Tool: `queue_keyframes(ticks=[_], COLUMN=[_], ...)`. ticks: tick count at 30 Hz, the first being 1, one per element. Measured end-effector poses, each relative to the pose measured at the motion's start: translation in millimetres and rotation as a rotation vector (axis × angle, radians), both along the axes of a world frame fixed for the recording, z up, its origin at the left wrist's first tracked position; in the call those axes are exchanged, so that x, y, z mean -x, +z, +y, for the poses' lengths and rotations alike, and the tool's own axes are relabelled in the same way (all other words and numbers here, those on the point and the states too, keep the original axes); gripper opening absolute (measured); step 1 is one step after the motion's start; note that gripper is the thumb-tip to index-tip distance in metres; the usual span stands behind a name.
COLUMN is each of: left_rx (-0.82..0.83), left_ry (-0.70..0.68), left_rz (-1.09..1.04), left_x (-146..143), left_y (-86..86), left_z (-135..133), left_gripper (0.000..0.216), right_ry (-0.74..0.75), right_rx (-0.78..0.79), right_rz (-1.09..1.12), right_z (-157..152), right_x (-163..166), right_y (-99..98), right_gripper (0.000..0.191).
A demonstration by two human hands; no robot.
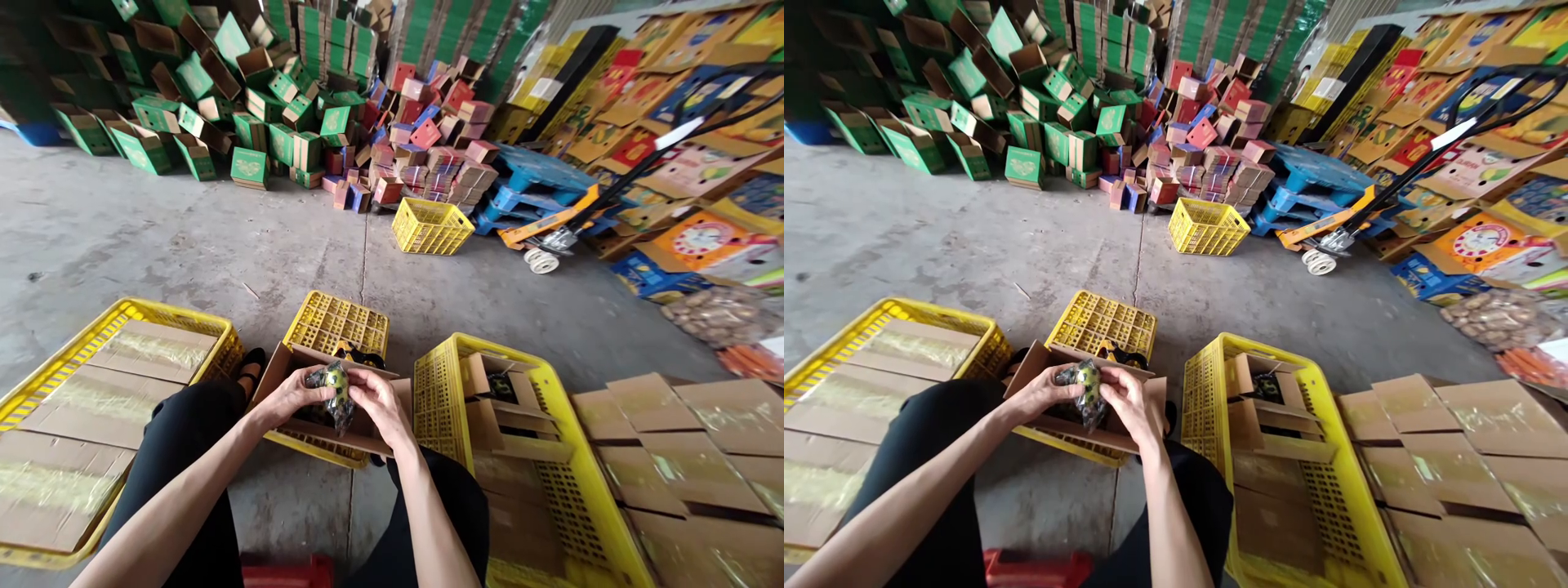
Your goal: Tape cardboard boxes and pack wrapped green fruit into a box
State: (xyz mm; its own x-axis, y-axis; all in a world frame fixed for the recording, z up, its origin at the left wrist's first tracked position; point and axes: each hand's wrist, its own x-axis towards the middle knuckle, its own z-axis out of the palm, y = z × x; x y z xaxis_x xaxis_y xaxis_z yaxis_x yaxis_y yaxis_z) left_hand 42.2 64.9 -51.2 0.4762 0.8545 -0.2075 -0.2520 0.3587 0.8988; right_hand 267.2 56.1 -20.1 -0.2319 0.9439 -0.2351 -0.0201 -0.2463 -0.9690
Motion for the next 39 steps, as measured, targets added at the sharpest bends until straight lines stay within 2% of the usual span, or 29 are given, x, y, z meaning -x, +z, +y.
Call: queue_keyframes(ticks=[4, 10, 13, 16, 20, 24, 30, 34, 37, 39], left_rx=[-0.044, -0.036, 0.043, 0.135, 0.181, 0.13, -0.008, -0.064, -0.054, -0.045], left_ry=[0.002, -0.065, -0.09, -0.087, 0.006, 0.01, 0.064, 0.006, -0.054, -0.069], left_rz=[0.001, 0.008, -0.003, -0.025, -0.071, -0.075, 0.048, 0.14, 0.099, 0.05], left_x=[-1.9, -2.4, -2.0, -3.0, -4.7, -3.5, 1.1, 1.6, -0.3, -1.2], left_y=[6.2, 11.3, 7.9, 3.5, 5.1, 7.1, -0.9, -3.3, -1.3, 2.1], left_z=[0.5, -0.7, -3.0, -5.3, -5.4, -1.5, 3.5, 4.4, 4.0, 3.1], left_gripper=[0.059, 0.055, 0.055, 0.059, 0.062, 0.063, 0.058, 0.057, 0.064, 0.07], right_ry=[-0.067, -0.042, -0.05, -0.07, -0.107, -0.158, -0.164, -0.098, -0.059, -0.09], right_rx=[0.058, 0.002, -0.011, -0.026, -0.013, 0.007, 0.006, -0.077, -0.062, -0.064], right_rz=[0.035, -0.013, -0.045, -0.06, -0.044, -0.005, -0.01, -0.069, -0.09, -0.106], right_z=[-0.6, 1.4, 2.2, 2.8, 3.7, 3.8, 4.3, 5.9, 6.0, 5.9], right_x=[-1.8, 1.5, 2.4, 1.8, -0.8, -4.2, -6.3, -6.2, -6.8, -8.1], right_y=[-2.5, 3.7, 3.2, -0.3, -5.6, -9.5, -9.3, -8.4, -10.6, -12.9], right_gripper=[0.043, 0.045, 0.046, 0.038, 0.036, 0.039, 0.039, 0.038, 0.035, 0.036])
